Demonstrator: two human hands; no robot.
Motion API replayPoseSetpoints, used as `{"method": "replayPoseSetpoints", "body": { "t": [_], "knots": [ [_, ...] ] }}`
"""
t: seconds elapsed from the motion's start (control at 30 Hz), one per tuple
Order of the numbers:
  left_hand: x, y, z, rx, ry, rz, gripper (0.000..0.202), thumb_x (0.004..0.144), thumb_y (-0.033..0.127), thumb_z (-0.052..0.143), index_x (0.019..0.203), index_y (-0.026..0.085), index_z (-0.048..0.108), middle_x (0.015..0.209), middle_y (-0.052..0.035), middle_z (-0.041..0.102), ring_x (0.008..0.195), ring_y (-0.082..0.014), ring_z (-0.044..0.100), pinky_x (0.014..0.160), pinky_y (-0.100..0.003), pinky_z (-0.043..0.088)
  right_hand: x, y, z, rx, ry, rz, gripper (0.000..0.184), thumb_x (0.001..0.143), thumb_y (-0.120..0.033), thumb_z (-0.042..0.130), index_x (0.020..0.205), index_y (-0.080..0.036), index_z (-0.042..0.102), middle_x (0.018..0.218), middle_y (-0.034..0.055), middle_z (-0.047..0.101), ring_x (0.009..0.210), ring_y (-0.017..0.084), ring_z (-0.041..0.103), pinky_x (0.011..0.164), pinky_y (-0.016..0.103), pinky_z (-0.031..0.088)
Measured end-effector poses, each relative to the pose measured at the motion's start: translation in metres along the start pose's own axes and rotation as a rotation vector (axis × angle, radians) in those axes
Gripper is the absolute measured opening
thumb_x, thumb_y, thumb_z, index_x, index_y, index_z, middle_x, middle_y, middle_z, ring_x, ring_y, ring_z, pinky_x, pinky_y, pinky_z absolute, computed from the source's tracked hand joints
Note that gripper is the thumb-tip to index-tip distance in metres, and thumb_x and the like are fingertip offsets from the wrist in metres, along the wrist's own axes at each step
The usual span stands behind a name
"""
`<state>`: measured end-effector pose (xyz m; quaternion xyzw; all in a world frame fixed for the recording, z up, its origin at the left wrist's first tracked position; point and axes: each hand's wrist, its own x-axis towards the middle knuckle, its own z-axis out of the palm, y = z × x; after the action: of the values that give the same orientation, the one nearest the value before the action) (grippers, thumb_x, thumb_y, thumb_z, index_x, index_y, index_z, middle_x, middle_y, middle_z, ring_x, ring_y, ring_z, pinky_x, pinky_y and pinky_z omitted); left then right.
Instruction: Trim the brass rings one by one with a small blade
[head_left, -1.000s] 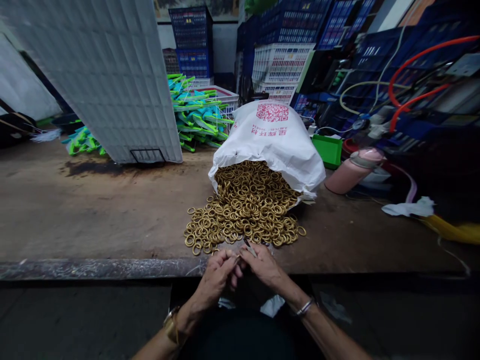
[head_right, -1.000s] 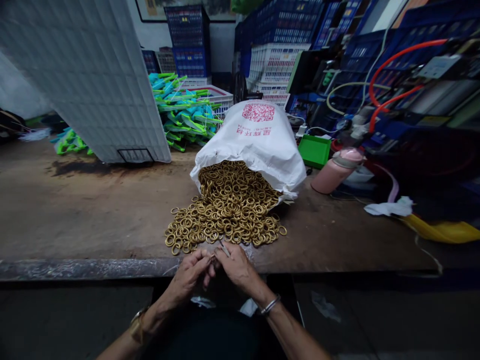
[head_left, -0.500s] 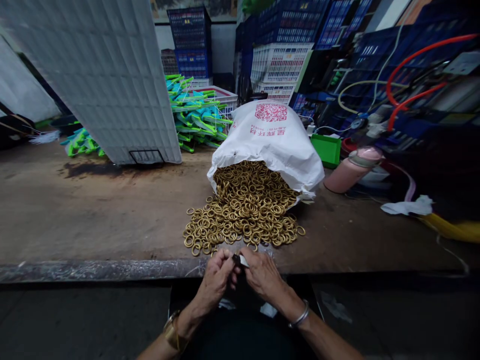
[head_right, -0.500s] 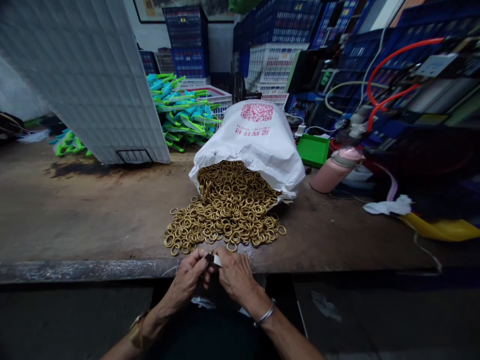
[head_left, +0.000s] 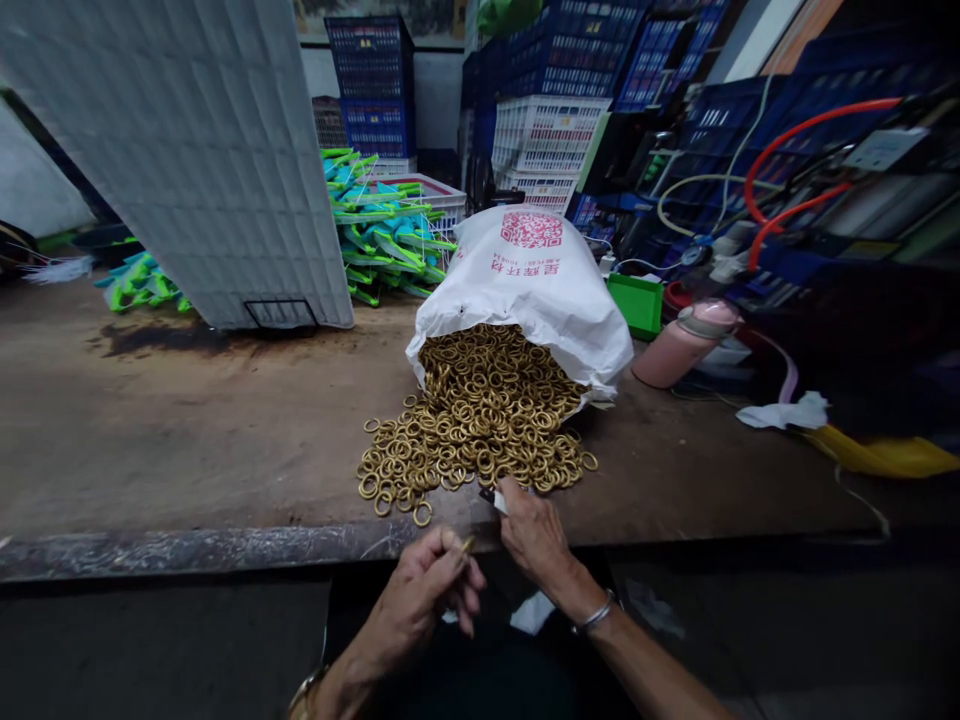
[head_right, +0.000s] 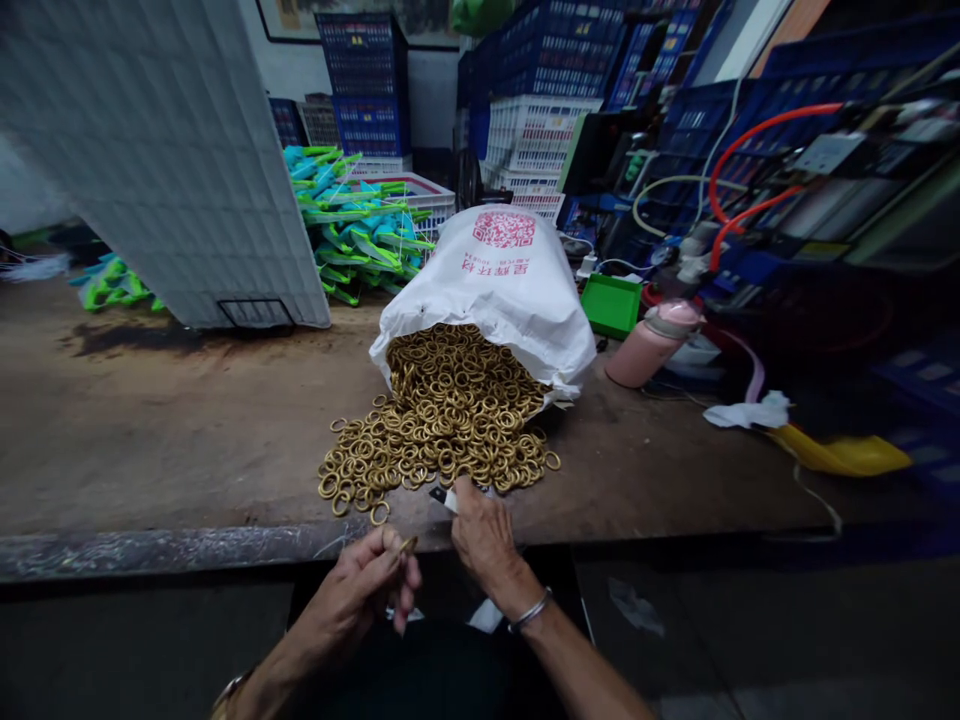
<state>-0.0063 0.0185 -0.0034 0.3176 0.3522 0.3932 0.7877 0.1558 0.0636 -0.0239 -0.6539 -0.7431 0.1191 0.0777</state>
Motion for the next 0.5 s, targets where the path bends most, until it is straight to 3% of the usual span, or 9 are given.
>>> {"method": "replayPoseSetpoints", "body": {
  "t": [0.1, 0.2, 0.4, 0.5],
  "knots": [
    [0.005, 0.003, 0.0, -0.086, 0.061, -0.022, 0.027, 0.071, 0.039, 0.062, 0.071, 0.013, 0.054, 0.075, -0.0066, 0.062, 0.052, -0.0095, 0.054, 0.046, -0.02, 0.043, 0.005, 0.0, 0.0, -0.01, 0.069, -0.027, 0.03, 0.074, -0.007, 0.04, 0.1, -0.018, 0.05, 0.082, 0.0044, 0.065, 0.07, 0.015, 0.057, 0.058, 0.025, 0.027],
    [0.009, 0.003, -0.003, -0.152, 0.091, -0.019, 0.024, 0.071, 0.035, 0.063, 0.068, 0.013, 0.054, 0.073, -0.007, 0.062, 0.053, -0.0101, 0.054, 0.045, -0.02, 0.041, 0.011, -0.004, 0.006, -0.058, 0.055, -0.045, 0.029, 0.079, -0.014, 0.043, 0.107, -0.019, 0.048, 0.087, 0.0055, 0.064, 0.075, 0.016, 0.057, 0.06, 0.025, 0.028],
    [0.01, 0.0, -0.012, -0.305, 0.089, -0.07, 0.019, 0.071, 0.025, 0.062, 0.086, 0.015, 0.055, 0.069, -0.0029, 0.059, 0.055, -0.011, 0.053, 0.044, -0.021, 0.042, 0.017, -0.006, 0.011, -0.06, 0.055, 0.002, 0.022, 0.079, -0.011, 0.042, 0.094, -0.02, 0.054, 0.084, 0.0039, 0.064, 0.073, 0.016, 0.057, 0.06, 0.026, 0.026],
    [0.014, -0.004, -0.017, -0.372, 0.097, -0.097, 0.02, 0.071, 0.031, 0.062, 0.074, 0.013, 0.056, 0.069, -0.0029, 0.057, 0.055, -0.0102, 0.053, 0.045, -0.021, 0.042, 0.019, -0.005, 0.007, 0.011, 0.08, -0.004, 0.019, 0.077, -0.011, 0.042, 0.088, -0.02, 0.054, 0.076, 0.0018, 0.063, 0.067, 0.014, 0.054, 0.057, 0.025, 0.025]
  ]
}}
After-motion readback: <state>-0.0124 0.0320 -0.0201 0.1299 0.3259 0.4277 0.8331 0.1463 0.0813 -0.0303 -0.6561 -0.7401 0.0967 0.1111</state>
